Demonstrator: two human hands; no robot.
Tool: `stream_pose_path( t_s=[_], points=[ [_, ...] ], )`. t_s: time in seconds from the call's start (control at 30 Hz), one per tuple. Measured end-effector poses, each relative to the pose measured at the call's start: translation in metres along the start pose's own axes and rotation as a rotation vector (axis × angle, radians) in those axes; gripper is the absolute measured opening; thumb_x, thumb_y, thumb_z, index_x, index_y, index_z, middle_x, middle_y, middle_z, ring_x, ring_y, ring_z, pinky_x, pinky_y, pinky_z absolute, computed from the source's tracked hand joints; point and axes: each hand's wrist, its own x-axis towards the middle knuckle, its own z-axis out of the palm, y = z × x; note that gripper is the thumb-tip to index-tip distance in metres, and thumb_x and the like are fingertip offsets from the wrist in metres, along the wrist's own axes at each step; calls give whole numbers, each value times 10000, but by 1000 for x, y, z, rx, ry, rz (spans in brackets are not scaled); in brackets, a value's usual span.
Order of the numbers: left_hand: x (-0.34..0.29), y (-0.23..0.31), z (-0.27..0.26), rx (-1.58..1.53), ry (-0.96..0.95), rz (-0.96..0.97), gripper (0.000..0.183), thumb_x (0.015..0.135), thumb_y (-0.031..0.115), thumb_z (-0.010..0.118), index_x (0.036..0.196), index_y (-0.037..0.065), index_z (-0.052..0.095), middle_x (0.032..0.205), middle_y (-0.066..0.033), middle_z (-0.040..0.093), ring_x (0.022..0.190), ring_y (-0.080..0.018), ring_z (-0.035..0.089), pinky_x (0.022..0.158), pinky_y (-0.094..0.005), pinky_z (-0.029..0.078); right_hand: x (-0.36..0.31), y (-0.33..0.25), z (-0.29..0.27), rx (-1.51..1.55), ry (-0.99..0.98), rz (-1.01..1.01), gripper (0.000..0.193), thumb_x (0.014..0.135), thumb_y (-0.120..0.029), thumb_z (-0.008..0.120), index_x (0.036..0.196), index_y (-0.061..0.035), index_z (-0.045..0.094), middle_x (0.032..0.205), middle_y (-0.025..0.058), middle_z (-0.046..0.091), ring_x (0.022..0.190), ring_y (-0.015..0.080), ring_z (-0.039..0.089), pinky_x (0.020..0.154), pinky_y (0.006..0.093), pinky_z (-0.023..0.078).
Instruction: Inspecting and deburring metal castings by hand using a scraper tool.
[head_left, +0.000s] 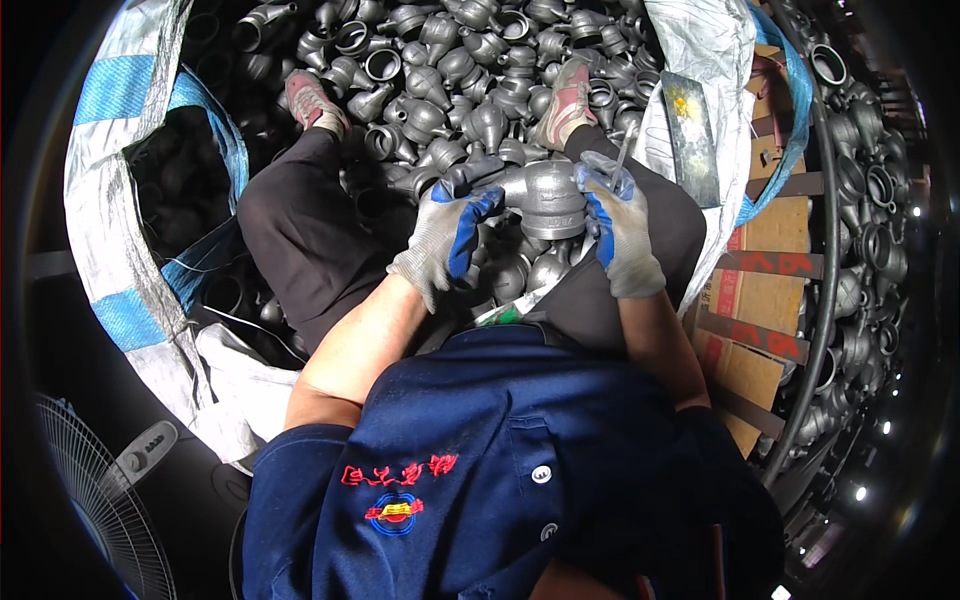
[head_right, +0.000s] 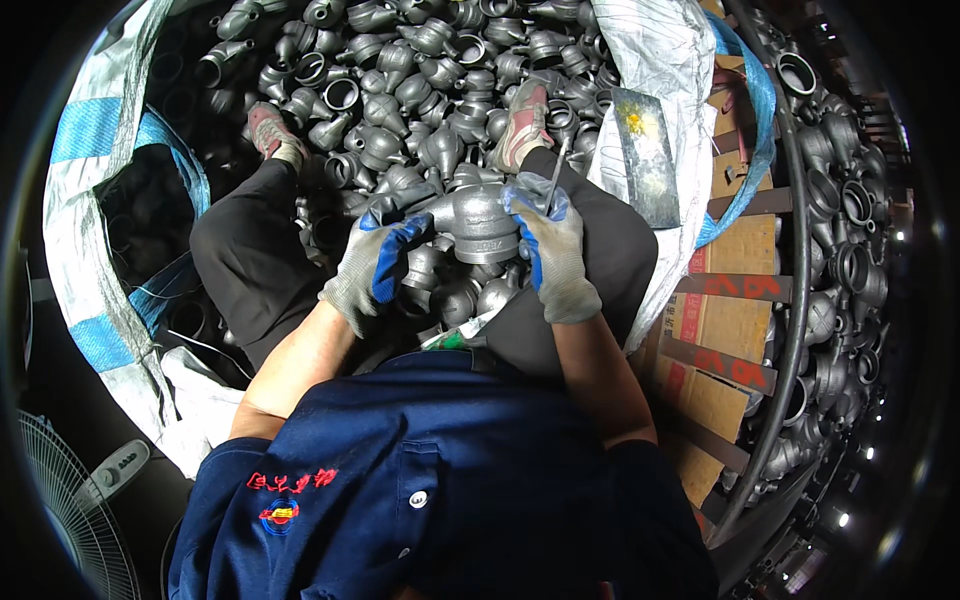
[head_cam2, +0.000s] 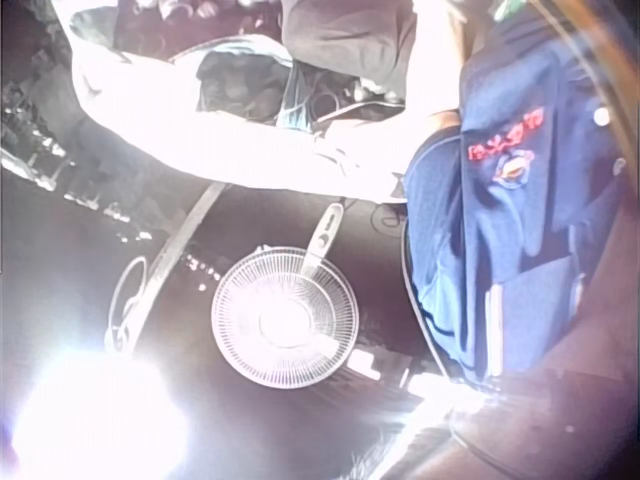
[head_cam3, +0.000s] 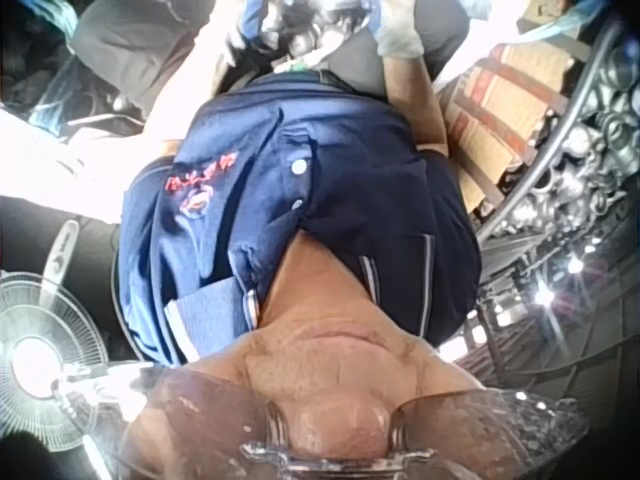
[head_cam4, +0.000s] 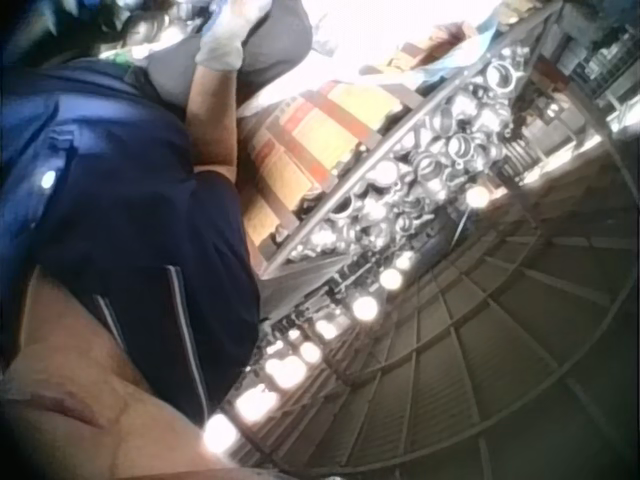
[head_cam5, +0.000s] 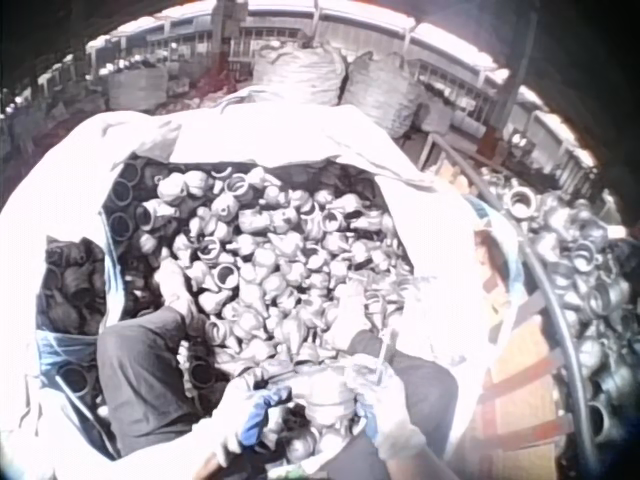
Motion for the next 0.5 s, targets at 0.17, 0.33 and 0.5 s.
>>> stream_pose_path(
  t_s=[0.17,0.33,0.5],
  points=[
    [-6,7,6,-58,58,47,295,847,-12,535,1141,13,529,983,-97,617,738,-137,610,586,-227,514,6,3,-6,16,-56,65,290,804,-102,655,1077,-39,581,696,-27,537,466,17,426,375,173,319],
    [2,22,5,-137,67,94,321,848,9,545,1167,6,504,979,-120,616,776,-163,627,626,-244,531,2,-24,-2,7,-165,76,244,825,-123,632,1049,-31,600,612,-45,498,417,21,392,353,184,299],
    [27,5,-17,-14,-35,18,325,864,82,535,1182,20,505,1053,-80,606,870,-143,597,742,-249,494,-3,-50,-11,-118,-170,-11,263,824,-117,638,1062,-13,599,742,-8,585,496,19,463,416,173,357]
  ],
)
